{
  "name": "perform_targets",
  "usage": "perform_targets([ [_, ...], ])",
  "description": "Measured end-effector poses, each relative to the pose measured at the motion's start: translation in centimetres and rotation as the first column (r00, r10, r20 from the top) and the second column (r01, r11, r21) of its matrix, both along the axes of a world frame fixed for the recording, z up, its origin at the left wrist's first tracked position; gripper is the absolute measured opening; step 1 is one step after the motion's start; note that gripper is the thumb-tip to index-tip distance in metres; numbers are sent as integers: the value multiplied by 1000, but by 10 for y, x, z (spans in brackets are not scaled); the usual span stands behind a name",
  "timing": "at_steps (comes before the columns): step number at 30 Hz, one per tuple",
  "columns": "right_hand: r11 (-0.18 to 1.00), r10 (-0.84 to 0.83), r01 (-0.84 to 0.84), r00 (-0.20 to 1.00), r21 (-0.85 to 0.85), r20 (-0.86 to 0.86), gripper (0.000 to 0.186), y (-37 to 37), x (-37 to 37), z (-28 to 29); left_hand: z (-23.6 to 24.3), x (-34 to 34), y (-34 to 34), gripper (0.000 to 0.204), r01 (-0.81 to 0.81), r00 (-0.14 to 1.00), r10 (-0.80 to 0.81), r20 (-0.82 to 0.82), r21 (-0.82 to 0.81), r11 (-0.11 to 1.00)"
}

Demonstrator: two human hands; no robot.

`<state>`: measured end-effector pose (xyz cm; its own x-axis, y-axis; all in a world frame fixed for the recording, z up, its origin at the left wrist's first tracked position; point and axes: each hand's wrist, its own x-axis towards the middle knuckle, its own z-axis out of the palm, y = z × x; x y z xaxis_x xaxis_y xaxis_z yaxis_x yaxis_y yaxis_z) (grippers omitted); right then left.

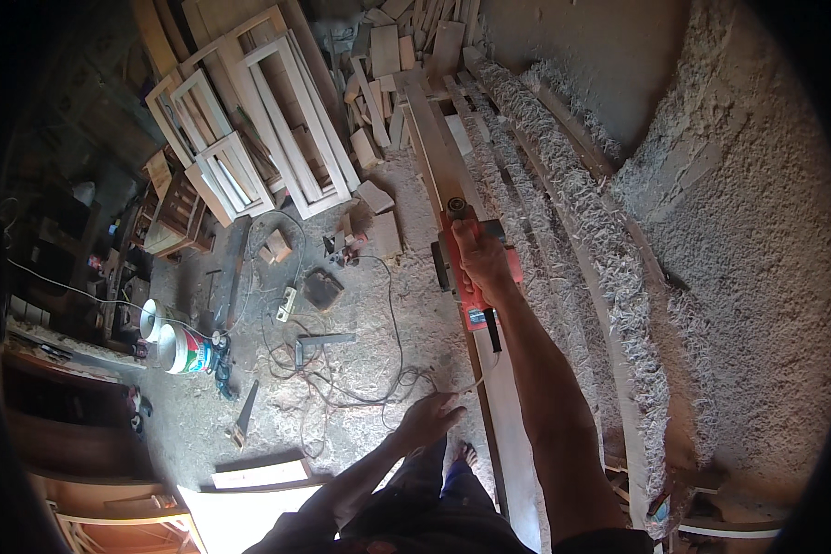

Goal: The person uses a circular saw to cut a long plank of wood on a workbench, then switches to a handheld electric sander to smooth the cut edges. The person handles the wood and tools directly, moving the plank and adjusting position as needed.

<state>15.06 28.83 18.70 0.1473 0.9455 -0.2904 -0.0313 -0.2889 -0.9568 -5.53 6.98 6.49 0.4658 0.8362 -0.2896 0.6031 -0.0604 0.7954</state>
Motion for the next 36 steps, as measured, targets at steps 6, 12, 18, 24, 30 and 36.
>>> perform_targets([
  [6,999,2,-3,999,-42,-37,58,69,-3,-3,-10,76,56,86,-26,962,92,257,-247,969],
  [12,1000,3,-3,999,10,-49,54,145,-6,-1,-47,105,171,82,-250,907,270,323,-104,963],
  [18,999,10,-9,999,50,-38,53,214,-6,3,-57,121,282,67,-408,745,370,555,-60,911],
  [24,998,15,-16,1000,61,15,53,281,-7,0,-79,131,385,60,-456,741,396,543,-26,890],
  [30,997,-10,3,997,81,75,53,348,-8,-3,-78,137,413,63,-453,730,432,530,-98,886],
  [36,1000,22,-22,1000,18,-1,51,412,-10,-7,-65,139,411,76,-435,570,441,693,-201,878],
])
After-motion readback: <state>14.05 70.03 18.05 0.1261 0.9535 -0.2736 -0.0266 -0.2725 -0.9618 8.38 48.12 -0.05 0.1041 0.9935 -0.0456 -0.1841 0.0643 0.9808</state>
